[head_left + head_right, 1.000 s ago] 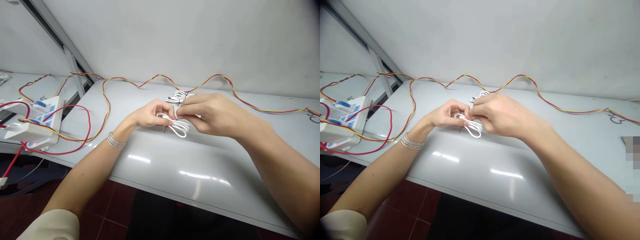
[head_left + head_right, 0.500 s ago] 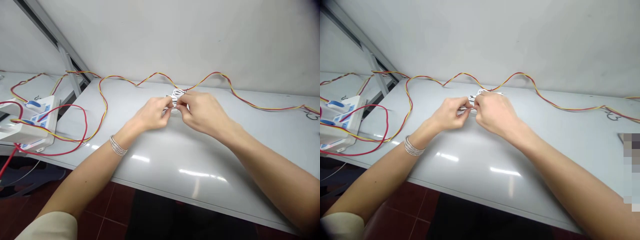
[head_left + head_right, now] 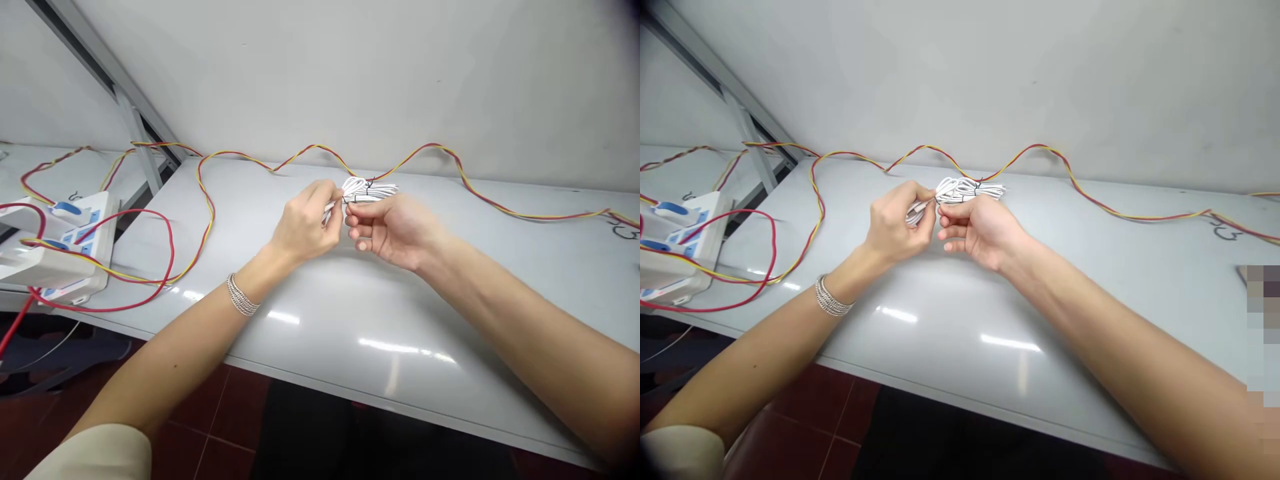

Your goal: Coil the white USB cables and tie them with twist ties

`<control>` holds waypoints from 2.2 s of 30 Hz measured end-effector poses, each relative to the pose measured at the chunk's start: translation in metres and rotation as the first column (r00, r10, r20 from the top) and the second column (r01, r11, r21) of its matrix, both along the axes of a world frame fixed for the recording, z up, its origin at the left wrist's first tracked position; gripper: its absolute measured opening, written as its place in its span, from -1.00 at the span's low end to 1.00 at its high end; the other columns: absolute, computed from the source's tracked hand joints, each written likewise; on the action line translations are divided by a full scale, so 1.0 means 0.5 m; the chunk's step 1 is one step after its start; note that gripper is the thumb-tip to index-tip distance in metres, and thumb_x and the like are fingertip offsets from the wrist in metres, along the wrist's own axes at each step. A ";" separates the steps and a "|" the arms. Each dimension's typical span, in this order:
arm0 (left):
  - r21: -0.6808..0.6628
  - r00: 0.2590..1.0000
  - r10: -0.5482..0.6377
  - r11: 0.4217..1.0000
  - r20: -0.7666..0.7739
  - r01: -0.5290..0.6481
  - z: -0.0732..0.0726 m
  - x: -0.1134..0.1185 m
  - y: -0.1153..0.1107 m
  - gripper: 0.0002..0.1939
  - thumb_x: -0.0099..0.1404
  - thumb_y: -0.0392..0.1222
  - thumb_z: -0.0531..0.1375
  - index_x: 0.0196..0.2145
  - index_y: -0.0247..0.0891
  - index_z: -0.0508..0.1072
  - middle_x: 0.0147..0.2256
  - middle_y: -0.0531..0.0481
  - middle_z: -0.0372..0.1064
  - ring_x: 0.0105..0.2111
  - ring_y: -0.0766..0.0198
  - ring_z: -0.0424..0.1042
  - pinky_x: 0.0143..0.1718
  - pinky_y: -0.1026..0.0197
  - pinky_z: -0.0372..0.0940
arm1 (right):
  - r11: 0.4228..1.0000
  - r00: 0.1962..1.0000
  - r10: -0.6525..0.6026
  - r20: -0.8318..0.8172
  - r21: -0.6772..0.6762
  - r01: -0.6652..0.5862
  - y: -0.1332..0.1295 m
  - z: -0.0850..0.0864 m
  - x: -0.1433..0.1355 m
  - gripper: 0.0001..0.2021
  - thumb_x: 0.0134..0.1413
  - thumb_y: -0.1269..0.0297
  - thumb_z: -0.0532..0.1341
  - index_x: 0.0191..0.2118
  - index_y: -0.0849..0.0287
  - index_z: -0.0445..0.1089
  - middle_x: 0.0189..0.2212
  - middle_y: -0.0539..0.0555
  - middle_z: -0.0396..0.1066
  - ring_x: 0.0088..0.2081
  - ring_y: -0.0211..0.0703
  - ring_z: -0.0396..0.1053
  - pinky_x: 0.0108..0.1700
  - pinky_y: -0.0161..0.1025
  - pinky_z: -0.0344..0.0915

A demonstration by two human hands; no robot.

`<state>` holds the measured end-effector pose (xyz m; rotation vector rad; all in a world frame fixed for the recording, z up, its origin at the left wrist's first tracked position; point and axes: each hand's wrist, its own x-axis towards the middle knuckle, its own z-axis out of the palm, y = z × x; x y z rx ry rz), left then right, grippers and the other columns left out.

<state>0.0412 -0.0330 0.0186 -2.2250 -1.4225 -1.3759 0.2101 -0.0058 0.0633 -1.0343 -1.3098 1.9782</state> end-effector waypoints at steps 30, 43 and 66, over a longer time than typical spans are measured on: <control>-0.127 0.990 0.022 0.992 0.136 -0.004 0.019 0.012 -0.013 -0.81 0.27 -0.16 0.20 -0.42 -0.18 0.22 -0.57 0.10 0.29 -0.62 0.36 0.19 -0.49 0.22 0.13 | 0.009 0.761 -0.619 0.197 0.970 -0.244 -0.015 -0.062 0.003 -0.76 0.23 0.41 0.09 -0.17 0.08 0.51 -0.26 0.18 0.45 -0.25 -0.04 0.40 -0.29 -0.16 0.31; -0.091 0.994 0.057 0.995 0.088 -0.049 0.016 0.011 -0.011 -0.83 0.23 -0.23 0.18 -0.42 -0.17 0.21 -0.58 0.13 0.25 -0.64 0.38 0.15 -0.53 0.23 0.08 | -0.004 0.782 -0.601 0.167 0.977 -0.212 -0.016 -0.069 -0.002 -0.79 0.27 0.44 0.07 -0.17 0.13 0.45 -0.22 0.17 0.47 -0.21 -0.06 0.44 -0.24 -0.19 0.30; 0.046 0.994 0.054 0.998 -0.099 -0.050 -0.005 -0.011 0.006 -0.92 0.32 -0.32 0.11 -0.35 -0.22 0.29 -0.43 0.01 0.39 -0.44 0.28 0.40 -0.35 0.23 0.25 | 0.991 0.994 -0.102 0.048 0.091 0.097 0.004 0.006 -0.004 -0.87 0.06 0.42 0.35 -0.42 0.23 0.39 -0.47 0.02 0.33 -0.57 -0.41 0.13 -0.60 -0.38 0.09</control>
